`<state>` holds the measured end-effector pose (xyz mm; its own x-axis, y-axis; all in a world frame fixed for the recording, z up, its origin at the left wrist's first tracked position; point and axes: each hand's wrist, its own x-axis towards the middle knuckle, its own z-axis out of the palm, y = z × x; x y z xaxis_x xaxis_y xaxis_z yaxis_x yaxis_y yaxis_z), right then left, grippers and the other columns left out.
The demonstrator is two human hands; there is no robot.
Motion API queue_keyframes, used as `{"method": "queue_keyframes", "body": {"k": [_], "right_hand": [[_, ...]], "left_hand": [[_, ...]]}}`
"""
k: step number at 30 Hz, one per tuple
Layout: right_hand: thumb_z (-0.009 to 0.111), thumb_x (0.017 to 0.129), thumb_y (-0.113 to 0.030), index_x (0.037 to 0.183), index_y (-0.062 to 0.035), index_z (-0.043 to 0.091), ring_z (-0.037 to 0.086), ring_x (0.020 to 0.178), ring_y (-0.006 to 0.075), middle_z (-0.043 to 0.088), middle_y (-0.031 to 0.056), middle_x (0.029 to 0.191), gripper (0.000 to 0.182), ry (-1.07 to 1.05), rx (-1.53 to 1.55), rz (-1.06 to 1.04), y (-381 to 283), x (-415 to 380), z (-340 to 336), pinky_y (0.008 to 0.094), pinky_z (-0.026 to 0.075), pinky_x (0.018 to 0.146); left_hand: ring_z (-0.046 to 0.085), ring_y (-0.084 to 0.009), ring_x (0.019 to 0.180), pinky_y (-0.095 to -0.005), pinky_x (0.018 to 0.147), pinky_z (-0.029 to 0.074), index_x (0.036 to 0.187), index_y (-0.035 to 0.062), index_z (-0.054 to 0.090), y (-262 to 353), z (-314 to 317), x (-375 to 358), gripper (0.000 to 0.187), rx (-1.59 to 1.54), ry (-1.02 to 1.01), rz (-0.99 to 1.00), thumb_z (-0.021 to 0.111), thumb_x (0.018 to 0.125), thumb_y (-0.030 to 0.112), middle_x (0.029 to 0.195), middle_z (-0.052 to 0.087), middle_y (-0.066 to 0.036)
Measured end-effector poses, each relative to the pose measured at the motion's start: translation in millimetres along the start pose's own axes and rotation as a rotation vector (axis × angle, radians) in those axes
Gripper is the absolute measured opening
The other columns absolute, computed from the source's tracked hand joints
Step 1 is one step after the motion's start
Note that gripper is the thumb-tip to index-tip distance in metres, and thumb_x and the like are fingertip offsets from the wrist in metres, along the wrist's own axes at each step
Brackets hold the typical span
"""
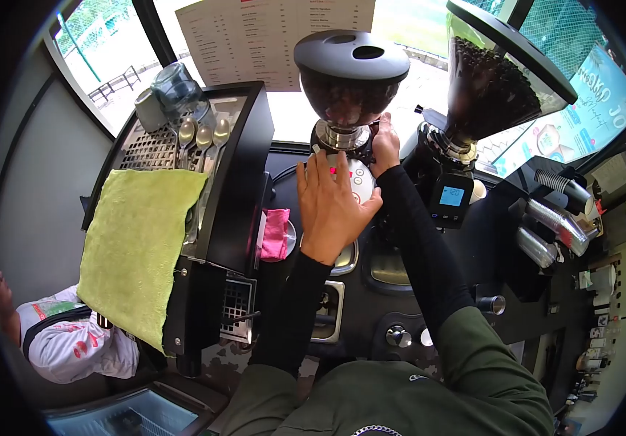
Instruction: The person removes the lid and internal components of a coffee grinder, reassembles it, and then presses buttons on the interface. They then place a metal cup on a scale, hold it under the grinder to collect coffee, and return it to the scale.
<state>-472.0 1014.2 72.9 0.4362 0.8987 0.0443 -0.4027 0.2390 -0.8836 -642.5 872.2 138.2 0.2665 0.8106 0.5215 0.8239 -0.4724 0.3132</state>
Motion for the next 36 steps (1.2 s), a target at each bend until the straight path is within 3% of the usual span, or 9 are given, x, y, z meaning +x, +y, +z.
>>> {"method": "queue_keyframes", "body": {"k": [13,16,22,26,29,30,32,34,36], "right_hand": [[0.046,0.117,-0.035,0.126,-0.0057,0.061,0.070,0.105,0.0151,0.072,0.0060,0.117,0.034,-0.090,0.116,0.017,-11,-24,-3,0.0304,0.058,0.091],[0.046,0.117,-0.029,0.126,-0.0043,0.060,0.067,0.104,0.0133,0.071,0.0061,0.117,0.029,0.013,0.155,0.072,-35,-56,9,0.0267,0.054,0.087],[0.043,0.117,-0.027,0.139,-0.0033,0.057,0.065,0.118,0.0168,0.070,0.0083,0.124,0.036,0.081,0.250,0.201,-39,-37,4,0.0340,0.051,0.104],[0.046,0.116,-0.027,0.130,-0.0016,0.061,0.066,0.110,0.0166,0.070,0.0062,0.115,0.033,0.048,0.318,0.121,-20,-33,5,0.0330,0.054,0.100],[0.051,0.115,-0.029,0.114,-0.0049,0.065,0.067,0.090,0.0144,0.068,0.0041,0.101,0.028,-0.032,0.410,0.136,-23,-33,6,0.0308,0.058,0.083],[0.051,0.115,-0.029,0.114,-0.0049,0.065,0.067,0.090,0.0144,0.068,0.0041,0.101,0.028,-0.028,0.410,0.142,-18,-29,2,0.0308,0.058,0.083],[0.039,0.117,-0.023,0.130,-0.0013,0.062,0.069,0.113,0.0220,0.070,0.0141,0.126,0.034,-0.077,0.267,0.102,-13,-19,-6,0.0381,0.057,0.102],[0.039,0.116,-0.021,0.125,-0.0004,0.063,0.070,0.107,0.0225,0.070,0.0144,0.119,0.033,-0.026,0.219,0.126,-14,-16,-3,0.0367,0.058,0.098],[0.052,0.115,-0.035,0.105,-0.0058,0.065,0.065,0.075,0.0139,0.067,0.0041,0.089,0.033,0.012,0.313,0.074,-13,-20,3,0.0306,0.058,0.071]], "left_hand": [[0.046,-0.0426,0.142,-0.0556,0.115,0.034,0.146,-0.0019,0.055,-2,-8,-3,0.088,-0.048,-0.003,0.024,0.081,0.079,0.050,0.148,0.050,-0.030],[0.047,-0.0420,0.141,-0.0545,0.115,0.035,0.146,-0.0009,0.056,-2,-8,-4,0.088,-0.082,-0.015,0.010,0.082,0.077,0.047,0.149,0.051,-0.029],[0.047,-0.0425,0.141,-0.0537,0.115,0.036,0.144,-0.0005,0.058,-1,-5,-6,0.086,-0.070,0.028,0.002,0.083,0.075,0.045,0.148,0.052,-0.028],[0.047,-0.0440,0.141,-0.0547,0.115,0.036,0.142,-0.0006,0.059,0,-8,-4,0.084,-0.098,0.004,-0.019,0.082,0.075,0.045,0.148,0.052,-0.029],[0.047,-0.0449,0.141,-0.0548,0.115,0.036,0.141,-0.0006,0.059,1,-8,-4,0.083,-0.095,0.004,-0.025,0.083,0.075,0.045,0.148,0.053,-0.029],[0.048,-0.0452,0.141,-0.0550,0.115,0.037,0.140,-0.0004,0.059,1,-8,-4,0.083,-0.093,0.008,-0.027,0.083,0.075,0.044,0.148,0.053,-0.029],[0.048,-0.0456,0.140,-0.0553,0.114,0.037,0.141,0.0000,0.059,1,-7,-3,0.083,-0.092,0.009,-0.029,0.084,0.074,0.044,0.148,0.053,-0.029],[0.048,-0.0461,0.140,-0.0555,0.114,0.038,0.141,0.0004,0.060,0,-6,-3,0.083,-0.094,0.011,-0.034,0.084,0.074,0.043,0.147,0.053,-0.029],[0.049,-0.0469,0.139,-0.0559,0.113,0.039,0.141,0.0011,0.060,0,-5,-3,0.084,-0.104,0.020,-0.036,0.085,0.072,0.042,0.147,0.054,-0.028]]}}
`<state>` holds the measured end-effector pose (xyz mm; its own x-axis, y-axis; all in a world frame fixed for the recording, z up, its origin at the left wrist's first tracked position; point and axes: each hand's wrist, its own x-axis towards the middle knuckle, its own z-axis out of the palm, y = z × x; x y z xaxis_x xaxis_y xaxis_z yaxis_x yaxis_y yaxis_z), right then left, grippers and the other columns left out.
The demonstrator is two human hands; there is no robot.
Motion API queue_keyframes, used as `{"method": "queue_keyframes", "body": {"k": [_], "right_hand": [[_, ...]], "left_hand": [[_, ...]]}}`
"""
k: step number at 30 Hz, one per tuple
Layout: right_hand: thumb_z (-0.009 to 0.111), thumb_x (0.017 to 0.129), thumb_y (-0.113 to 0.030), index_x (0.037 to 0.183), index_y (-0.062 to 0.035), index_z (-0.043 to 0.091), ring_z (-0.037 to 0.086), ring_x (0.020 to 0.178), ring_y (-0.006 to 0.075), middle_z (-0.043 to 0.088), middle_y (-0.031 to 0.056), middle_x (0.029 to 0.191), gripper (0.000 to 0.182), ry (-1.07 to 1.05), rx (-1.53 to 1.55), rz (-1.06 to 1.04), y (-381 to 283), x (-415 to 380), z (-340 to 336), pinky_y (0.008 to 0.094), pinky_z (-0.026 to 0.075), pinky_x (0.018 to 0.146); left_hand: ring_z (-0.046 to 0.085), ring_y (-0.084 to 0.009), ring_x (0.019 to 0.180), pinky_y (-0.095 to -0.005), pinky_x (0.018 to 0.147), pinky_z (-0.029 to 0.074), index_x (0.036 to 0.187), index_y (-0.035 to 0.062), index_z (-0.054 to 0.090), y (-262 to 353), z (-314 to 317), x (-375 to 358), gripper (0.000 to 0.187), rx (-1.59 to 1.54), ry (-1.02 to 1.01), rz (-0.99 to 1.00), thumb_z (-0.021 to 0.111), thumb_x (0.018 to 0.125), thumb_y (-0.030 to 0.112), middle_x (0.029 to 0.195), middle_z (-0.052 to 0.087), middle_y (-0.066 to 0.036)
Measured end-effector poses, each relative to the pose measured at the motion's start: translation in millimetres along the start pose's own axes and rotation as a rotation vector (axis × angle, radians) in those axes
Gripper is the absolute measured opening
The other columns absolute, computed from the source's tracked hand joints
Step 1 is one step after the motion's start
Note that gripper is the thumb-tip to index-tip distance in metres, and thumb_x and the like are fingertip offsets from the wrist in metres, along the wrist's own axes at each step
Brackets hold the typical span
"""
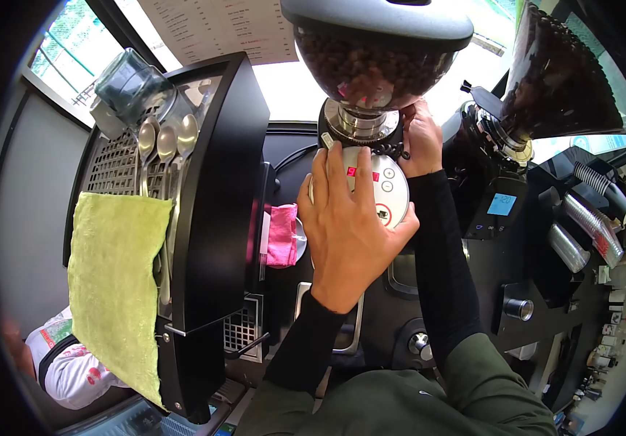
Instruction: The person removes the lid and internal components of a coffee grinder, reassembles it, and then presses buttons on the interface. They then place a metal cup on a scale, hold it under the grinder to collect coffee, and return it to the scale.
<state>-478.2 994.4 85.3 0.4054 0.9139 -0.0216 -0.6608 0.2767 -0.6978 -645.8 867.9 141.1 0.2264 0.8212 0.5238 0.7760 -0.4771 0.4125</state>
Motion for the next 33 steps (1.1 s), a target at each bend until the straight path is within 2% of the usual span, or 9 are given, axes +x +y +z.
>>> {"method": "queue_keyframes", "body": {"k": [4,7,12,16,20,23,28,32,33], "right_hand": [[0.052,0.115,-0.036,0.103,-0.0061,0.064,0.065,0.071,0.0136,0.066,0.0039,0.087,0.034,-0.022,0.026,-0.034,1,-8,3,0.0288,0.057,0.066],[0.053,0.114,-0.037,0.117,-0.0033,0.065,0.070,0.092,0.0143,0.071,0.0071,0.101,0.036,-0.049,0.037,-0.024,-1,-18,0,0.0300,0.057,0.083],[0.057,0.112,-0.038,0.153,-0.0017,0.048,0.054,0.139,0.0174,0.058,0.0087,0.149,0.056,0.097,-0.300,-0.052,-25,-92,12,0.0346,0.037,0.117],[0.053,0.115,-0.036,0.158,0.0000,0.040,0.053,0.135,0.0151,0.050,0.0130,0.154,0.057,-0.055,-0.408,0.023,-34,-146,12,0.0273,0.043,0.112],[0.049,0.116,-0.033,0.162,0.0029,0.034,0.045,0.145,0.0199,0.044,0.0166,0.161,0.060,-0.128,-0.557,-0.023,-44,-166,15,0.0330,0.035,0.121],[0.033,0.117,-0.049,0.162,0.0035,0.032,0.046,0.148,0.0244,0.041,0.0213,0.164,0.069,-0.123,-0.413,-0.089,-57,-173,19,0.0382,0.036,0.123],[0.037,0.109,-0.067,0.167,-0.0020,0.019,0.045,0.150,0.0303,0.031,0.0210,0.171,0.089,-0.184,-0.128,0.119,-104,-209,10,0.0456,0.039,0.123],[0.047,0.104,-0.072,0.170,-0.0064,0.014,0.040,0.154,0.0312,0.030,0.0190,0.171,0.099,-0.296,-0.075,0.333,-113,-246,-36,0.0478,0.034,0.126],[0.051,0.101,-0.073,0.170,-0.0062,0.013,0.040,0.154,0.0313,0.030,0.0189,0.171,0.103,-0.294,-0.214,0.373,-114,-250,-39,0.0473,0.035,0.126]], "left_hand": [[0.049,-0.0474,0.139,-0.0557,0.112,0.040,0.142,0.0012,0.059,1,-1,1,0.085,0.005,-0.012,-0.004,0.085,0.072,0.043,0.147,0.053,-0.028],[0.047,-0.0476,0.140,-0.0564,0.113,0.040,0.143,0.0010,0.058,1,-3,-1,0.085,0.003,-0.043,-0.015,0.085,0.073,0.042,0.149,0.052,-0.028],[0.043,-0.0487,0.142,-0.0552,0.115,0.040,0.155,-0.0006,0.041,-7,-23,-7,0.107,-0.121,-0.090,-0.076,0.094,0.070,0.037,0.152,0.046,-0.028],[0.044,-0.0486,0.136,-0.0581,0.112,0.041,0.155,-0.0036,0.036,-17,-19,-6,0.115,-0.300,-0.106,-0.055,0.098,0.065,0.034,0.147,0.044,-0.029],[0.052,-0.0434,0.132,-0.0525,0.109,0.044,0.152,-0.0023,0.041,-6,-24,0,0.113,-0.267,0.012,-0.006,0.100,0.061,0.028,0.144,0.051,-0.025],[0.054,-0.0433,0.130,-0.0520,0.109,0.046,0.148,-0.0024,0.046,17,-44,3,0.108,-0.292,-0.022,0.041,0.099,0.060,0.029,0.143,0.053,-0.025],[0.058,-0.0438,0.129,-0.0497,0.109,0.049,0.147,-0.0024,0.050,47,-57,-17,0.106,-0.486,-0.177,0.003,0.099,0.061,0.036,0.142,0.056,-0.026],[0.058,-0.0427,0.133,-0.0477,0.109,0.050,0.146,-0.0030,0.050,60,-53,-42,0.102,-0.720,-0.200,-0.113,0.097,0.069,0.044,0.144,0.056,-0.027],[0.057,-0.0432,0.134,-0.0469,0.107,0.050,0.148,-0.0055,0.048,63,-50,-48,0.096,-0.840,-0.247,-0.175,0.086,0.083,0.054,0.143,0.056,-0.029]]}}
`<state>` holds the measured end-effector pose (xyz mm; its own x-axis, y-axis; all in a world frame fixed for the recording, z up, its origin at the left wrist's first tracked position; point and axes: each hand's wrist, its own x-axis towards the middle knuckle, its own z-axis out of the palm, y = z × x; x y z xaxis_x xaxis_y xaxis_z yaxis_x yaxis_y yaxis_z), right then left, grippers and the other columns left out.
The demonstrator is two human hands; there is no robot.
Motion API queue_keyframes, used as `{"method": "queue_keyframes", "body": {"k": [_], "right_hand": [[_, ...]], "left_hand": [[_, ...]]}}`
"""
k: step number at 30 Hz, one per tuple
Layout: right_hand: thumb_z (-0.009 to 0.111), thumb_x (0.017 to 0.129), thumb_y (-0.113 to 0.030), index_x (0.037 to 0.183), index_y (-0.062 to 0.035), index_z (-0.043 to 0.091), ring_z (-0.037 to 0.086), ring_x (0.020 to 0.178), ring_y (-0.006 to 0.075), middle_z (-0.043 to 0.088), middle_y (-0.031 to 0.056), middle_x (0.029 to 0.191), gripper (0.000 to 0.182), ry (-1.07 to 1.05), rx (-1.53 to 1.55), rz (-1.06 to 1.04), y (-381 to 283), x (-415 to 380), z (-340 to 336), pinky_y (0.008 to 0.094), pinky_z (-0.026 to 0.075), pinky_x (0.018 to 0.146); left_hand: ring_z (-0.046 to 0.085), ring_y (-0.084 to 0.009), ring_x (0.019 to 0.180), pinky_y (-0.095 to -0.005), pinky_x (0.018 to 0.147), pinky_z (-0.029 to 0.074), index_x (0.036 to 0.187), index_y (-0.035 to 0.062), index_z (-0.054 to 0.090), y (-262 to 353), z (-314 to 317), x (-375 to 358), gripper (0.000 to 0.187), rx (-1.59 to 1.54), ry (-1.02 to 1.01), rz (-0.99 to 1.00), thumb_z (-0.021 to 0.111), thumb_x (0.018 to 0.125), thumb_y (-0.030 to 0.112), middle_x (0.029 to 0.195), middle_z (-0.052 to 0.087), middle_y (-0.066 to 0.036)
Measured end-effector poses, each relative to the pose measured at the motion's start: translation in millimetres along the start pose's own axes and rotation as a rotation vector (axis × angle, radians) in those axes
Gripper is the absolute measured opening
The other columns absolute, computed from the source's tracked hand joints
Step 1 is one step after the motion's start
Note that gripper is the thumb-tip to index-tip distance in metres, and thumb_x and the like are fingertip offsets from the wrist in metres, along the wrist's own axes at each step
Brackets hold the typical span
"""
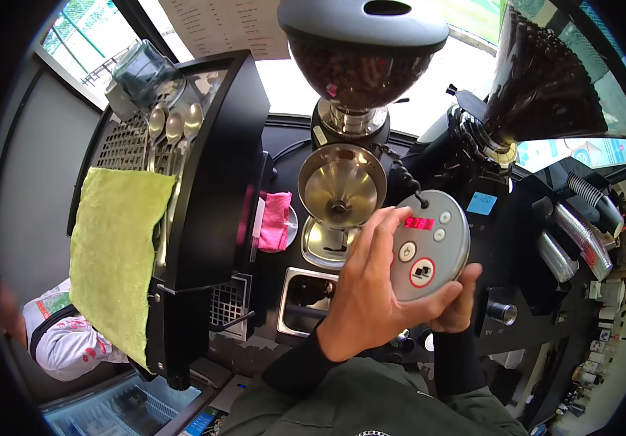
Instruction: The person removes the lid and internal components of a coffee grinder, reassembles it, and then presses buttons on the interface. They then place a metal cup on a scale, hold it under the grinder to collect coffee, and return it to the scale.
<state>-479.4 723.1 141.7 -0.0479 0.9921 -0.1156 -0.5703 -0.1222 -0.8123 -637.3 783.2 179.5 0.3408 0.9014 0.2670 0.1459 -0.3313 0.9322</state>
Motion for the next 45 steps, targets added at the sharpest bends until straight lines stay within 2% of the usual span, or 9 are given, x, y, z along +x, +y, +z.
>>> {"method": "queue_keyframes", "body": {"k": [4,9,13,21,26,32,37,42,45], "right_hand": [[0.072,0.084,-0.080,0.170,-0.0101,0.004,0.045,0.147,0.0293,0.035,0.0153,0.166,0.130,0.011,-0.115,0.033,-8,20,5,0.0424,0.041,0.119],[0.072,0.090,-0.073,0.171,-0.0112,0.006,0.045,0.147,0.0253,0.038,0.0121,0.163,0.122,-0.015,-0.098,0.010,12,26,-26,0.0409,0.040,0.120],[0.072,0.103,-0.035,0.167,-0.0103,0.020,0.049,0.137,0.0192,0.046,0.0074,0.148,0.086,0.096,-0.027,0.233,34,41,-35,0.0364,0.040,0.116],[0.086,0.090,-0.035,0.166,-0.0137,0.025,0.052,0.119,0.0148,0.049,0.0064,0.133,0.100,0.220,-0.266,-0.136,101,95,-56,0.0346,0.047,0.104],[0.089,0.086,-0.030,0.169,-0.0147,0.013,0.055,0.123,0.0210,0.046,0.0118,0.138,0.113,0.173,-0.255,-0.141,117,108,-59,0.0363,0.049,0.107],[0.086,0.091,-0.024,0.170,-0.0157,0.006,0.054,0.135,0.0226,0.045,0.0152,0.153,0.113,0.045,-0.262,-0.217,117,120,-64,0.0381,0.049,0.110],[0.079,0.096,-0.021,0.172,-0.0176,0.000,0.048,0.143,0.0263,0.039,0.0174,0.162,0.109,-0.003,-0.353,-0.263,117,122,-72,0.0422,0.041,0.119],[0.045,0.110,-0.061,0.172,-0.0146,-0.001,0.026,0.160,0.0284,0.014,0.0159,0.177,0.090,0.164,-0.329,-0.256,101,110,-50,0.0424,0.022,0.130],[0.059,0.111,-0.038,0.167,-0.0065,0.025,0.030,0.159,0.0324,0.030,0.0189,0.170,0.073,0.390,-0.692,-0.470,76,109,-33,0.0467,0.025,0.128]], "left_hand": [[0.053,-0.0475,0.135,-0.0500,0.109,0.047,0.153,-0.0107,0.044,-31,29,-14,0.083,0.117,0.035,0.174,0.047,0.109,0.059,0.145,0.054,-0.032],[0.051,-0.0490,0.136,-0.0508,0.114,0.042,0.159,-0.0066,0.041,-46,36,-18,0.072,0.154,0.003,0.201,0.048,0.112,0.048,0.149,0.053,-0.030],[0.050,-0.0491,0.136,-0.0517,0.113,0.044,0.160,-0.0012,0.042,-66,33,-27,0.066,0.285,-0.048,0.219,0.061,0.108,0.033,0.151,0.050,-0.032],[0.074,-0.0366,0.095,-0.0406,0.086,0.058,0.118,-0.0028,0.073,-70,-15,-30,0.025,0.213,0.099,0.289,0.073,0.098,0.012,0.106,0.077,-0.015],[0.064,-0.0371,0.123,-0.0453,0.102,0.052,0.135,-0.0032,0.062,-97,-42,3,0.061,0.321,0.446,0.495,0.086,0.088,0.027,0.140,0.063,-0.021],[0.050,-0.0436,0.142,-0.0478,0.117,0.044,0.163,-0.0062,0.022,-105,-47,51,0.132,0.386,0.264,0.314,0.101,0.068,0.040,0.163,0.033,-0.027],[0.050,-0.0415,0.144,-0.0485,0.118,0.044,0.166,-0.0039,0.018,-106,-51,51,0.145,0.282,0.202,0.266,0.105,0.058,0.039,0.159,0.041,-0.029],[0.061,-0.0364,0.134,-0.0448,0.112,0.050,0.166,-0.0018,0.018,-102,-52,51,0.144,0.281,0.174,0.185,0.106,0.058,0.031,0.153,0.052,-0.026],[0.055,-0.0424,0.137,-0.0492,0.112,0.049,0.164,-0.0056,0.020,-105,-51,52,0.143,0.275,0.170,0.176,0.105,0.057,0.036,0.152,0.047,-0.028]]}}
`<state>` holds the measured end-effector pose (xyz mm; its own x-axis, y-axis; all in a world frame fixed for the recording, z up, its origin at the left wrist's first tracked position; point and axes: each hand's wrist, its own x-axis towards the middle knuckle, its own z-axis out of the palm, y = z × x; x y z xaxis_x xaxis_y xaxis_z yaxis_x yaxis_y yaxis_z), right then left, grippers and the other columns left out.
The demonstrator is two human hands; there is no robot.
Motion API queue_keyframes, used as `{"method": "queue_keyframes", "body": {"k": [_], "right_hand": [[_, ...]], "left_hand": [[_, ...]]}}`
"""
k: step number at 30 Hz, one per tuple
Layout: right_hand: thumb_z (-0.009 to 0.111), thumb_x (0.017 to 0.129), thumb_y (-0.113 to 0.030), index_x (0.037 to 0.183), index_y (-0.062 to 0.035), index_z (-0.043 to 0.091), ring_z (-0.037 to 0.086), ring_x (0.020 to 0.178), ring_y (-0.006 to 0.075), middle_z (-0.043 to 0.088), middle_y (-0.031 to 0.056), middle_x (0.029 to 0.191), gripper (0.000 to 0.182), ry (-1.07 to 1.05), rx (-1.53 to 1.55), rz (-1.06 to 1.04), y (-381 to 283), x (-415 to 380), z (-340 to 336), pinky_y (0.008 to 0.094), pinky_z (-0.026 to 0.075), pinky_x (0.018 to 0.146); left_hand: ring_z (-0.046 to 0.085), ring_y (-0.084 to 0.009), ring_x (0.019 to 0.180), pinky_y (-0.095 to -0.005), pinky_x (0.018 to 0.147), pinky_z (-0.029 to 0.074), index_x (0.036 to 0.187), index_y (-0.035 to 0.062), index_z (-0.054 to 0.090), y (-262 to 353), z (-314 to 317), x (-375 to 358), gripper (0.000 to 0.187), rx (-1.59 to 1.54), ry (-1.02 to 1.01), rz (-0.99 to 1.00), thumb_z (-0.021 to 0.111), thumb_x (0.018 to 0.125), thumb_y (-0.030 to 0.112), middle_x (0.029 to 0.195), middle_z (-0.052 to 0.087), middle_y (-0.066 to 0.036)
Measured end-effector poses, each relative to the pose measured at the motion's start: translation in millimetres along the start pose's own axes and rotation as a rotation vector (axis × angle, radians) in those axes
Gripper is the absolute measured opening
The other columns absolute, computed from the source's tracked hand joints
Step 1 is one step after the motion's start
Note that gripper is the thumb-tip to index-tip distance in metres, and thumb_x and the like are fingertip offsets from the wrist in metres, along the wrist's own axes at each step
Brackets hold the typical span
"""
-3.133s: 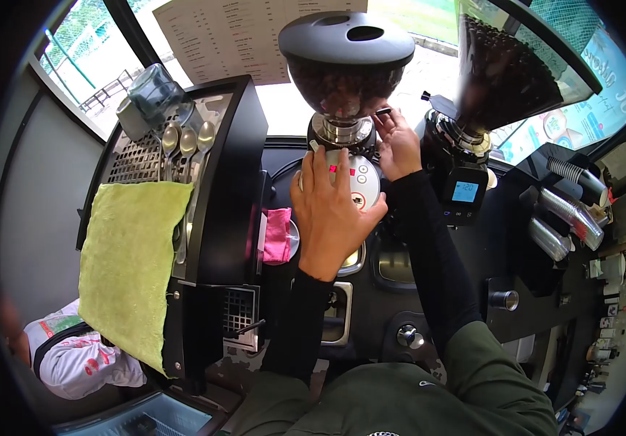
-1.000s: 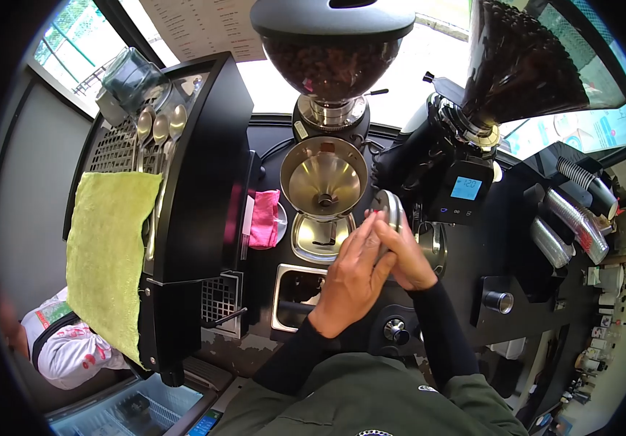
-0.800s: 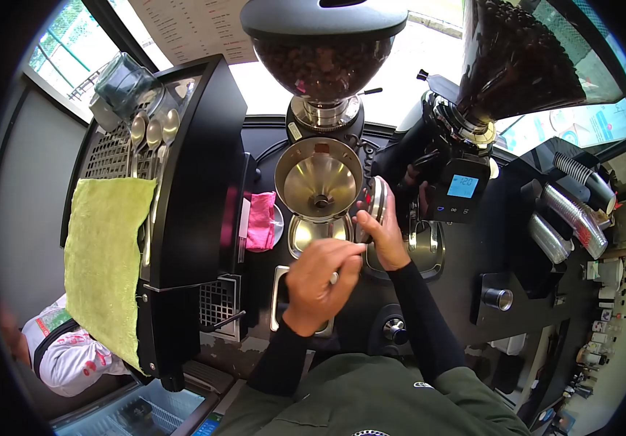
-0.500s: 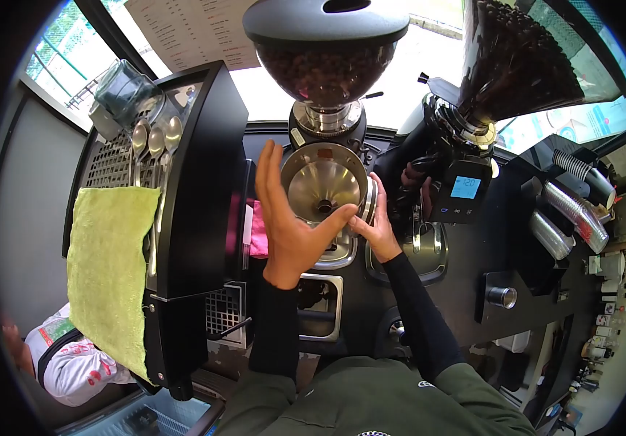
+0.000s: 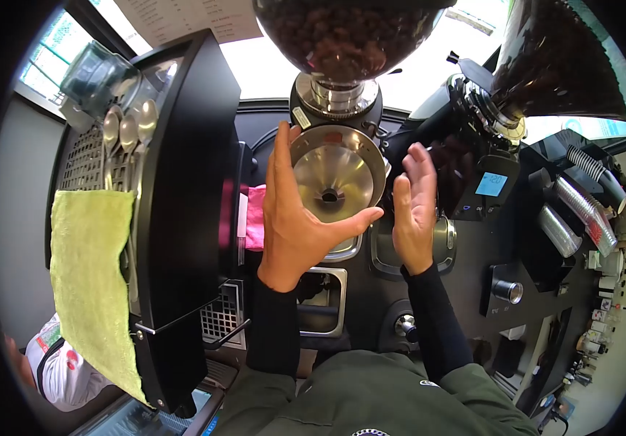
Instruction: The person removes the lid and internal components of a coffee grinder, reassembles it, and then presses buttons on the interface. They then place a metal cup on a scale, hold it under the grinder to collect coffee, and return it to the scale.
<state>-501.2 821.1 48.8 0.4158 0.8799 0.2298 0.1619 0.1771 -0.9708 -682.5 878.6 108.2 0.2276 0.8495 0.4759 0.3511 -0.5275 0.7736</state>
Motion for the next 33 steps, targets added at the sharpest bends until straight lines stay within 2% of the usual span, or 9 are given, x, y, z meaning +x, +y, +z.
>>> {"method": "queue_keyframes", "body": {"k": [2,5,8,12,14,24,27,29,33], "right_hand": [[0.065,0.106,-0.018,0.151,-0.0022,0.053,0.058,0.134,0.0286,0.058,0.0164,0.145,0.049,0.111,-0.165,-0.224,-40,19,7,0.0439,0.045,0.114],[0.063,0.106,-0.014,0.130,0.0015,0.070,0.068,0.114,0.0292,0.069,0.0181,0.124,0.030,0.014,-0.257,-0.324,-75,33,21,0.0394,0.052,0.100],[0.062,0.105,-0.013,0.134,0.0017,0.069,0.061,0.113,0.0345,0.066,0.0202,0.124,0.033,-0.064,-0.390,-0.316,-77,34,34,0.0426,0.048,0.102],[0.062,0.104,-0.012,0.136,0.0016,0.068,0.057,0.117,0.0353,0.065,0.0195,0.123,0.035,-0.073,-0.410,-0.311,-73,34,37,0.0433,0.043,0.106],[0.062,0.103,-0.011,0.137,0.0016,0.068,0.055,0.117,0.0343,0.064,0.0187,0.123,0.037,-0.073,-0.450,-0.339,-71,34,39,0.0434,0.042,0.107],[0.062,0.103,-0.013,0.139,0.0011,0.068,0.052,0.111,0.0323,0.060,0.0180,0.122,0.039,-0.107,-0.522,-0.341,-72,35,38,0.0430,0.042,0.102],[0.062,0.102,-0.013,0.139,0.0009,0.068,0.051,0.107,0.0313,0.058,0.0171,0.122,0.039,-0.082,-0.496,-0.298,-76,33,38,0.0430,0.043,0.099],[0.060,0.106,-0.013,0.142,-0.0015,0.067,0.050,0.111,0.0234,0.053,0.0121,0.122,0.039,-0.145,-0.533,-0.227,-79,33,35,0.0354,0.043,0.101],[0.060,0.105,-0.012,0.142,-0.0017,0.067,0.048,0.108,0.0225,0.051,0.0109,0.121,0.039,-0.162,-0.547,-0.247,-78,35,35,0.0346,0.043,0.099]], "left_hand": [[0.056,-0.0419,0.135,-0.0492,0.111,0.049,0.164,-0.0050,0.021,-1,1,0,0.142,-0.020,0.004,-0.005,0.105,0.057,0.035,0.151,0.049,-0.027],[0.057,-0.0407,0.133,-0.0486,0.109,0.050,0.164,-0.0043,0.023,-2,3,0,0.139,0.004,0.031,0.022,0.104,0.057,0.031,0.149,0.050,-0.026],[0.058,-0.0404,0.131,-0.0486,0.107,0.051,0.164,-0.0045,0.023,-2,5,1,0.136,0.004,0.050,0.044,0.103,0.059,0.028,0.147,0.051,-0.025],[0.059,-0.0404,0.130,-0.0488,0.106,0.052,0.163,-0.0046,0.024,-4,4,1,0.132,0.010,0.043,0.069,0.101,0.060,0.025,0.145,0.051,-0.025],[0.060,-0.0369,0.134,-0.0463,0.111,0.050,0.164,-0.0027,0.027,-5,4,0,0.132,0.011,0.061,0.069,0.101,0.059,0.027,0.151,0.054,-0.024],[0.059,-0.0367,0.135,-0.0466,0.112,0.049,0.164,-0.0023,0.026,-4,2,2,0.134,0.011,0.044,0.070,0.102,0.058,0.028,0.151,0.054,-0.023],[0.059,-0.0405,0.130,-0.0491,0.106,0.052,0.163,-0.0063,0.026,-3,2,3,0.130,-0.007,0.038,0.091,0.101,0.061,0.026,0.146,0.051,-0.026],[0.059,-0.0402,0.130,-0.0489,0.106,0.052,0.162,-0.0067,0.027,-4,2,3,0.130,0.002,0.037,0.097,0.101,0.060,0.025,0.146,0.051,-0.026],[0.059,-0.0395,0.130,-0.0485,0.106,0.052,0.161,-0.0064,0.029,-5,2,3,0.128,0.021,0.040,0.113,0.101,0.060,0.025,0.146,0.051,-0.026]]}}
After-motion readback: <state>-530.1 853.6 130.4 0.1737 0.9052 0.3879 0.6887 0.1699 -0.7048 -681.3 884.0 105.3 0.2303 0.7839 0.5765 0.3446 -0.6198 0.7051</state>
